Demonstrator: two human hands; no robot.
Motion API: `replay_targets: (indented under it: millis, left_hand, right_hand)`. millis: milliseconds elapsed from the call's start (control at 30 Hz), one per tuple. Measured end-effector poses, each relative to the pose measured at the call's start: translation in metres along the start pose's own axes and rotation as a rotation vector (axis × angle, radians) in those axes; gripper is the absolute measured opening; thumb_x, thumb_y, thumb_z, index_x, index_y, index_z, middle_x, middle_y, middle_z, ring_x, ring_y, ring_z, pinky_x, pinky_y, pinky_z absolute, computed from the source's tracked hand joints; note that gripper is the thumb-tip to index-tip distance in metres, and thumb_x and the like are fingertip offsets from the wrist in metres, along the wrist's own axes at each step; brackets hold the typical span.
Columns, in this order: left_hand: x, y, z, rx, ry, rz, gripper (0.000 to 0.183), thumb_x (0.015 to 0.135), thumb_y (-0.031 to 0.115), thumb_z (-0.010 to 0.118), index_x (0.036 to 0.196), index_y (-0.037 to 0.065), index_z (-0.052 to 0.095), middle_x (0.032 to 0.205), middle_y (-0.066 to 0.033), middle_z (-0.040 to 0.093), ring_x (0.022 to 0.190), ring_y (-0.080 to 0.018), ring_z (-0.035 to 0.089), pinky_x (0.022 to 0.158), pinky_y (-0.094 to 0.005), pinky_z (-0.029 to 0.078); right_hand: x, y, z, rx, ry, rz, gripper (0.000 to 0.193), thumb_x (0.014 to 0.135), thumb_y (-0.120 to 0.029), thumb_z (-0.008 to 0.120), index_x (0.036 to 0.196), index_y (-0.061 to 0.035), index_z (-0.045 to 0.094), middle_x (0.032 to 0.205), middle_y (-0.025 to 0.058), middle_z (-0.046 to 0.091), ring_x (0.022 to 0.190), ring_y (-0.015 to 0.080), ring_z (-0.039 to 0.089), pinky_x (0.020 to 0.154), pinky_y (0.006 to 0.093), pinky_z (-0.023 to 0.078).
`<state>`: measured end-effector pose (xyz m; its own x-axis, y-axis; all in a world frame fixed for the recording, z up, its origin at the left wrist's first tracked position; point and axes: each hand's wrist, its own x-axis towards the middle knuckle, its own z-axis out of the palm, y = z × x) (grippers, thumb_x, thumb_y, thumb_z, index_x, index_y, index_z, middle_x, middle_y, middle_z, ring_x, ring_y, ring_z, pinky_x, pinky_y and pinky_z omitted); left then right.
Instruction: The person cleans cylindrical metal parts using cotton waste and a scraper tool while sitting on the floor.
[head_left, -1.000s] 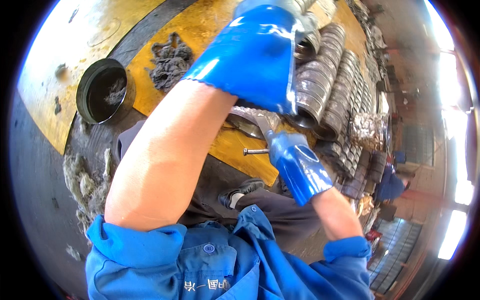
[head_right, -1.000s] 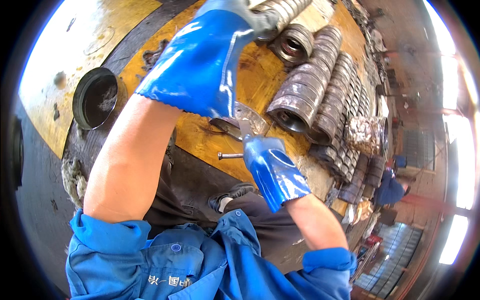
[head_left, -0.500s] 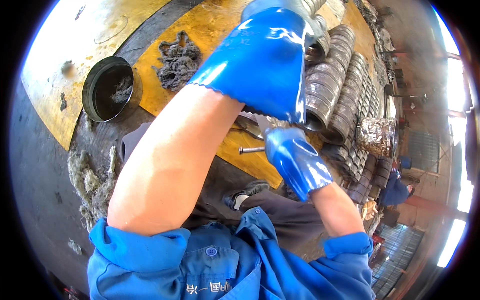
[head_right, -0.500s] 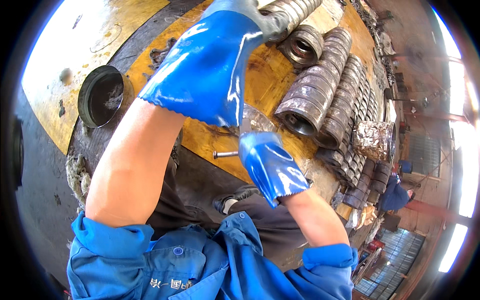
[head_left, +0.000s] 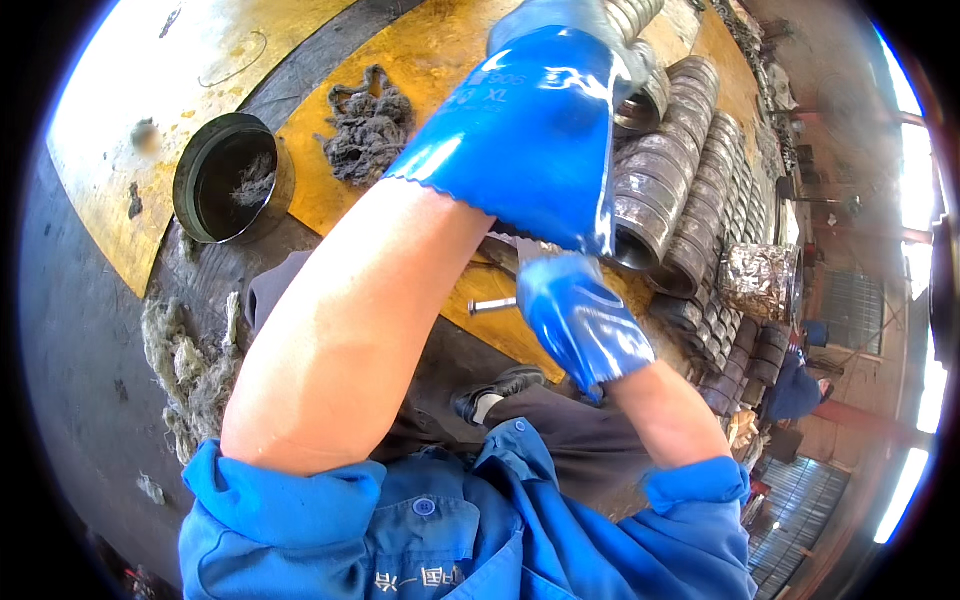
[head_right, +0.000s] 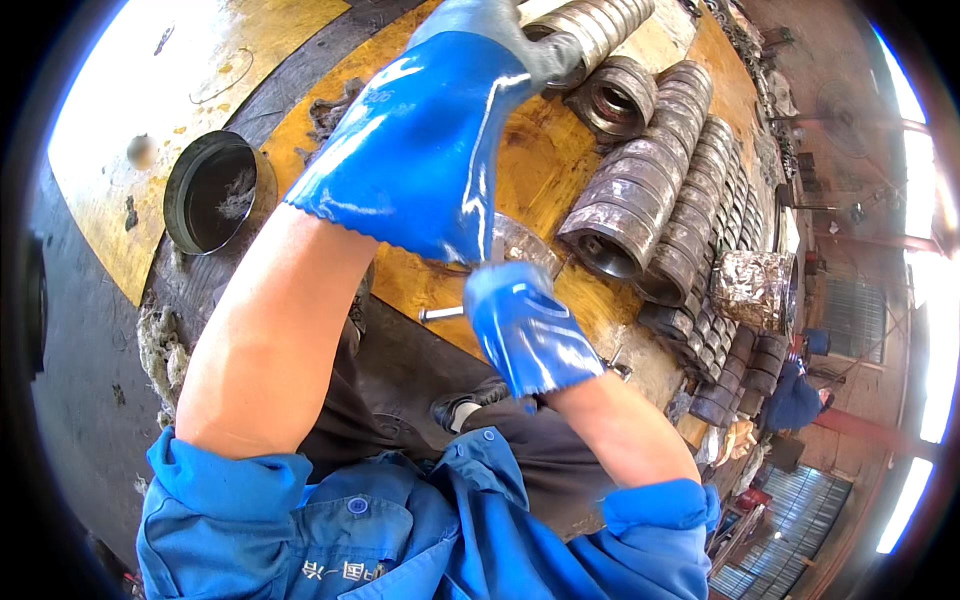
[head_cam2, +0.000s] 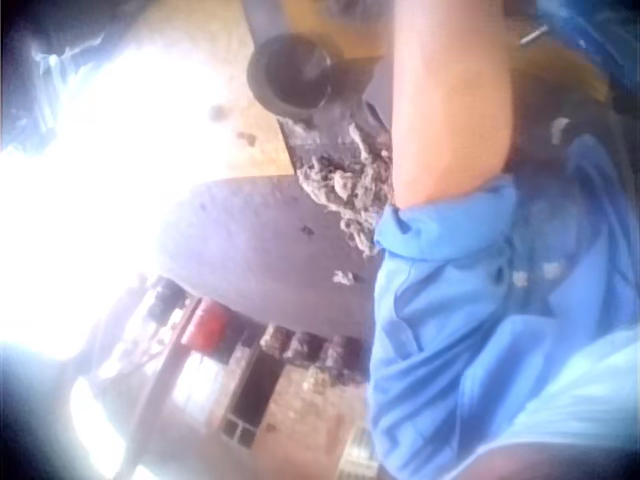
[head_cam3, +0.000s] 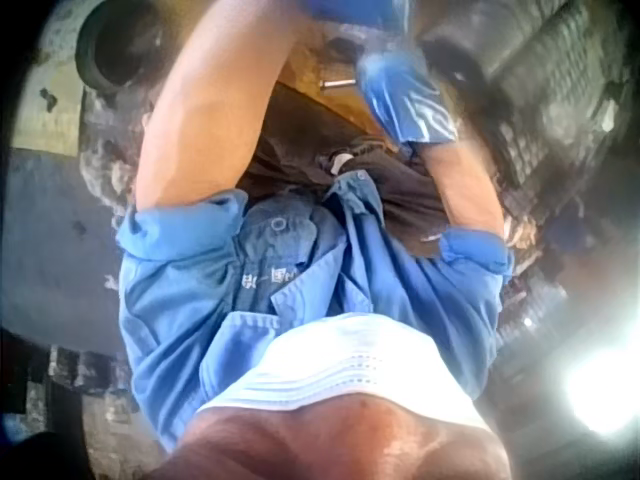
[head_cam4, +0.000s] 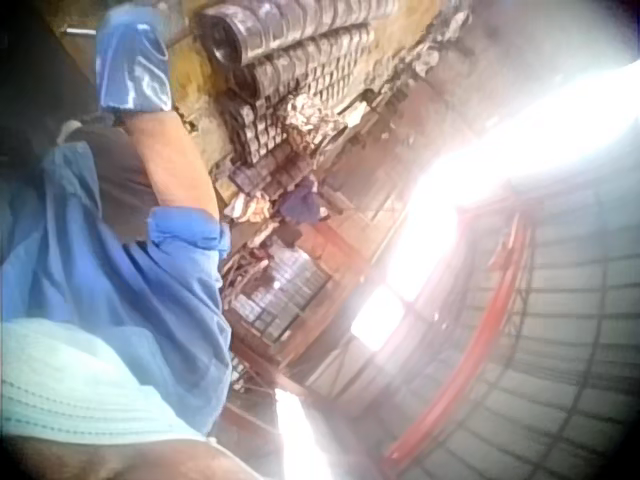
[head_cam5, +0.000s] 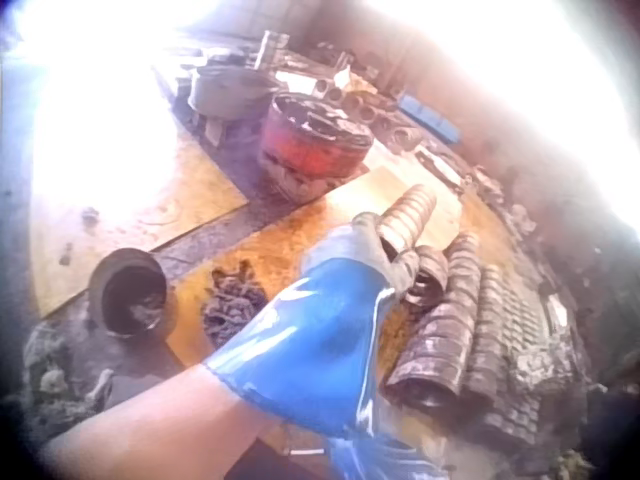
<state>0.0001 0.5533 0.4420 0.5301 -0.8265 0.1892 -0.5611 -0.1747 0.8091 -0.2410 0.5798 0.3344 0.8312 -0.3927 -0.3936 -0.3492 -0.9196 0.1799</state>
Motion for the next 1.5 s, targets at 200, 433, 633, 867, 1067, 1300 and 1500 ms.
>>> replay_targets:
  millis: [200,433,633,867,1067,1300,1500]
  left_hand:
    - [0.008,0.006,0.005,-0.038,-0.013,0.023,0.077,0.083,0.046,0.078,0.142,0.003,0.052,0.131,-0.0197,0.063,0.119,-0.0314,0.063,0.102,-0.0383,0.052]
    - [0.007,-0.006,0.001,-0.015,-0.003,-0.016,0.078,0.083,0.046,0.078,0.142,0.003,0.052,0.132,-0.0195,0.063,0.119,-0.0312,0.063,0.102,-0.0382,0.053]
    - [0.010,0.012,0.021,-0.048,-0.034,0.012,0.078,0.083,0.046,0.078,0.143,0.003,0.052,0.132,-0.0192,0.063,0.120,-0.0310,0.063,0.102,-0.0381,0.053]
    - [0.010,0.016,0.032,-0.071,-0.037,0.030,0.078,0.083,0.046,0.078,0.143,0.003,0.051,0.133,-0.0190,0.063,0.120,-0.0307,0.063,0.102,-0.0380,0.053]
    - [0.011,-0.009,0.022,-0.015,-0.019,-0.001,0.078,0.083,0.046,0.078,0.143,0.004,0.051,0.133,-0.0187,0.062,0.120,-0.0305,0.063,0.102,-0.0379,0.053]
    - [0.016,-0.009,0.036,-0.021,-0.041,-0.001,0.079,0.083,0.046,0.078,0.144,0.004,0.051,0.134,-0.0185,0.062,0.120,-0.0303,0.063,0.102,-0.0378,0.053]
    - [0.022,-0.007,0.059,-0.079,0.026,0.091,0.080,0.081,0.051,0.078,0.138,-0.001,0.056,0.126,-0.0213,0.066,0.112,-0.0286,0.068,0.096,-0.0366,0.055]
  right_hand:
    - [0.004,-0.006,-0.035,0.019,-0.071,0.166,0.012,0.082,-0.011,0.063,0.083,-0.0070,0.075,0.075,0.0166,0.071,0.070,0.0295,0.072,0.056,0.0434,0.055]
    - [0.005,-0.003,-0.033,0.094,-0.076,0.114,0.011,0.081,-0.011,0.063,0.082,-0.0063,0.074,0.074,0.0166,0.071,0.069,0.0294,0.072,0.056,0.0427,0.054]
    - [-0.034,-0.001,-0.044,0.084,-0.125,0.153,0.011,0.081,-0.011,0.064,0.080,-0.0057,0.073,0.074,0.0166,0.071,0.067,0.0294,0.072,0.055,0.0421,0.054]
    - [-0.040,0.003,-0.048,0.093,-0.399,0.295,0.016,0.088,-0.008,0.057,0.094,-0.0017,0.070,0.084,0.0202,0.071,0.074,0.0336,0.071,0.064,0.0447,0.056]
    - [-0.030,-0.011,-0.046,0.101,-0.149,0.175,0.025,0.086,-0.014,0.061,0.106,-0.0021,0.069,0.079,0.0164,0.072,0.074,0.0312,0.073,0.061,0.0451,0.057]
    - [-0.024,0.010,-0.037,0.146,-0.278,0.275,0.049,0.089,-0.011,0.058,0.136,0.0011,0.052,0.089,0.0167,0.074,0.082,0.0300,0.075,0.064,0.0443,0.058]
    - [-0.049,0.040,-0.001,0.390,-0.324,0.441,0.035,0.094,-0.013,0.053,0.126,0.0004,0.059,0.100,0.0210,0.073,0.087,0.0360,0.073,0.072,0.0464,0.058]
